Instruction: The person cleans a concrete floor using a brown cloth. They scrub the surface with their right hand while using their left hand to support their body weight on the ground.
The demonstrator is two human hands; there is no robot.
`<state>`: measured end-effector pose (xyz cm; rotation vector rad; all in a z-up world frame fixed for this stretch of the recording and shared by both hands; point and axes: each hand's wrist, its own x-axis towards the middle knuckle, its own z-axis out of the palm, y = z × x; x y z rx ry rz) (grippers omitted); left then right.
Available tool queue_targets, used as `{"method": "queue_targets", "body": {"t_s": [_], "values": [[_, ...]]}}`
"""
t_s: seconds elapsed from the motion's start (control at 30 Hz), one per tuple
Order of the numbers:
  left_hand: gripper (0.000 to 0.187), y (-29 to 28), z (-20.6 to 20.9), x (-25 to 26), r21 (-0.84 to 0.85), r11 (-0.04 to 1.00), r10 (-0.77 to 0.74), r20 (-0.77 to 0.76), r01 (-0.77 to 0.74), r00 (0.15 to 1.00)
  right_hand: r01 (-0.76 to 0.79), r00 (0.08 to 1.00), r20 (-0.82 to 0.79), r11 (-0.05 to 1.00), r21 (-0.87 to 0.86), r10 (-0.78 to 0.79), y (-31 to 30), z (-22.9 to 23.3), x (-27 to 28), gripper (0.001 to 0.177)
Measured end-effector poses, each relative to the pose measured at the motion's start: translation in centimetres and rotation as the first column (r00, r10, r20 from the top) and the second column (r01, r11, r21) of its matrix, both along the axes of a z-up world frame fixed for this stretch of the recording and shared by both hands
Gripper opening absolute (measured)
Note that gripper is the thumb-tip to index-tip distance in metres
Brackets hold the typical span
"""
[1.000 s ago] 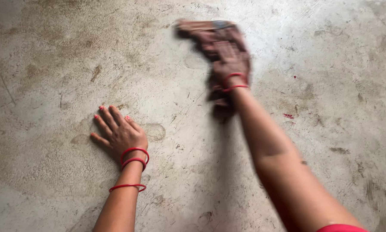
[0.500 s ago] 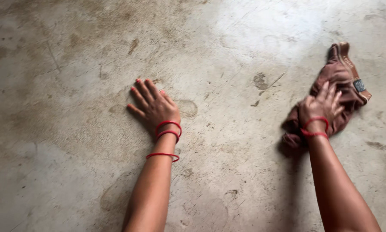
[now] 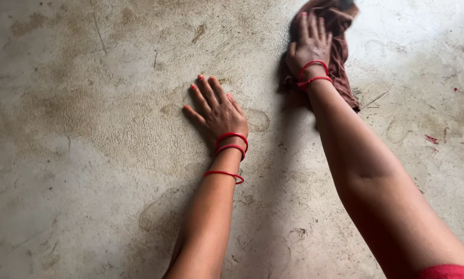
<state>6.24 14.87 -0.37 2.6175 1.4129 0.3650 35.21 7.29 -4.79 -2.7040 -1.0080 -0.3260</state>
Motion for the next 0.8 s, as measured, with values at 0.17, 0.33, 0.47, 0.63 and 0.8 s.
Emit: {"method": "queue_targets", "body": {"t_s": [0.17, 0.33, 0.47, 0.63, 0.8], "values": [[0.064, 0.2, 0.0, 0.1, -0.004, 1.000, 0.006, 0.042, -0.005, 0.999, -0.354, 0.935, 0.001, 0.935, -0.016, 0.354, -1.6, 3.0, -8.6, 0.081], [0.057, 0.5, -1.8, 0.0, -0.030, 1.000, 0.009, 0.242, -0.002, 0.970, -0.402, 0.914, -0.059, 0.916, 0.022, 0.402, -4.2, 4.7, -18.0, 0.081], [0.051, 1.6, -5.3, -0.1, -0.026, 0.998, -0.042, 0.507, 0.064, 0.861, -0.431, 0.901, -0.057, 0.902, -0.003, 0.430, -6.6, 5.3, -25.1, 0.082], [0.053, 4.7, -8.1, -4.7, 0.005, 0.937, -0.284, 0.593, 0.350, 0.753, -0.525, 0.846, -0.118, 0.851, -0.020, 0.520, -7.2, 5.9, -33.5, 0.082], [0.060, 8.8, -5.5, -6.6, -0.080, 0.943, -0.286, 0.299, 0.322, 0.910, -0.537, 0.834, -0.147, 0.843, 0.006, 0.532, -4.0, 6.2, -36.9, 0.077]]}}
